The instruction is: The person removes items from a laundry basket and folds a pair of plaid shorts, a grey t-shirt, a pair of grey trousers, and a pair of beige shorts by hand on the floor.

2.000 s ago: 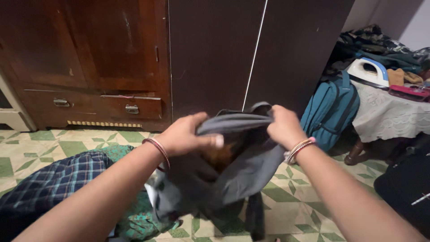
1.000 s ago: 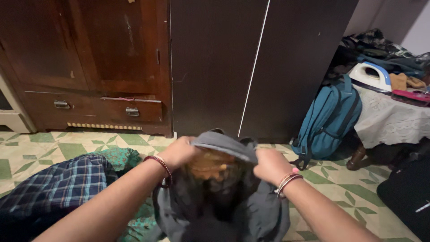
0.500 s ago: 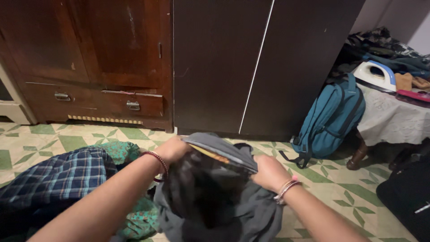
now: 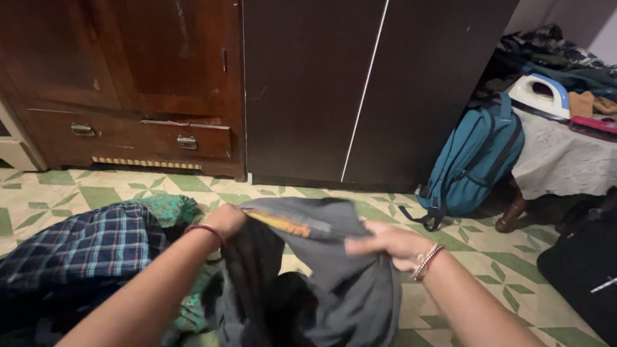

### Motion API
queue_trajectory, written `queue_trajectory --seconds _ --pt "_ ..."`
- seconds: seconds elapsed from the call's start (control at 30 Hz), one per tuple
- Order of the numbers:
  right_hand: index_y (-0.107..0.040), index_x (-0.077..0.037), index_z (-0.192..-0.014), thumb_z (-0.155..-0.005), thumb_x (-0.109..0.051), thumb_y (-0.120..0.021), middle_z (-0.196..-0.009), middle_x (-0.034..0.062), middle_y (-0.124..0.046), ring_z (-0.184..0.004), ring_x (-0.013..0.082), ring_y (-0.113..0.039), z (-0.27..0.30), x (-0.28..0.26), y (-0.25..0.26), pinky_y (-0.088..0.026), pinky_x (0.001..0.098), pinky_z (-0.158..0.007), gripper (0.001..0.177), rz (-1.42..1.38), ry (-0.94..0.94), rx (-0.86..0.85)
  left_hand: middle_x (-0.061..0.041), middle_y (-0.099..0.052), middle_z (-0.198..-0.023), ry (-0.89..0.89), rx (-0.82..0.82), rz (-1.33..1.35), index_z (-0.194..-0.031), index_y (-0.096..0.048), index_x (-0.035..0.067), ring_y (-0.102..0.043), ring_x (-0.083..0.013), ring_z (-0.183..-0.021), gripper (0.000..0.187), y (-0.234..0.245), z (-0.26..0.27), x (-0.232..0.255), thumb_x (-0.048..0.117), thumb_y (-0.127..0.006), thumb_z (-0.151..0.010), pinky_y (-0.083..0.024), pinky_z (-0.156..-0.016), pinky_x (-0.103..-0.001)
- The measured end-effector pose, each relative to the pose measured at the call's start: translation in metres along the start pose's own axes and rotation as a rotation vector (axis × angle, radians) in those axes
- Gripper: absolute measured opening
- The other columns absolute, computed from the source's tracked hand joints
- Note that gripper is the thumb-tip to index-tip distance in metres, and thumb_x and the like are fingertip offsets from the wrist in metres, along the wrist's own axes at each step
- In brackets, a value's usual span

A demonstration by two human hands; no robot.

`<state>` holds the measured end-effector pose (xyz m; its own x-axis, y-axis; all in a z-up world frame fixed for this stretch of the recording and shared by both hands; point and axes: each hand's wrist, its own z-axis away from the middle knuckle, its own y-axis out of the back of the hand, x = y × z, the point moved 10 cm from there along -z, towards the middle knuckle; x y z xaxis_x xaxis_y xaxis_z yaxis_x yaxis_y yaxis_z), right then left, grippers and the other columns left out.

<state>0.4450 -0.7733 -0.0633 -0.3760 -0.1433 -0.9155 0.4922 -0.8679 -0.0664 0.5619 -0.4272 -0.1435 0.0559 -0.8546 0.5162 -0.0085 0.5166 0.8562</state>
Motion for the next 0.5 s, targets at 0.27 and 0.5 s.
queue_trajectory --seconds 0.27,0.5 --pt "-0.064 0.007 -0.128 -0.085 -0.011 -0.071 -0.118 0.0243 -0.073 -0.101 0.0304 -0.071 -0.043 0.048 0.097 -0.057 0.0428 -0.091 0.047 0.571 -0.073 0.486 -0.018 -0.076 -0.117 0.016 -0.643 0.926 -0.118 -0.07 -0.002 -0.072 -0.0272 -0.107 0.056 0.002 0.103 0.094 0.029 -0.084 -0.074 -0.058 -0.094 -0.035" --pt "-0.059 0.012 -0.127 -0.093 -0.002 -0.054 -0.118 0.0231 -0.073 -0.101 0.0304 -0.073 -0.014 0.032 0.063 -0.059 0.0451 -0.092 0.038 -0.364 0.132 -0.006 -0.016 -0.078 -0.111 -0.218 -0.368 -0.165 -0.115 -0.077 0.012 -0.074 -0.029 -0.105 0.054 -0.039 0.087 0.057 0.036 -0.082 -0.067 -0.056 -0.095 -0.037"
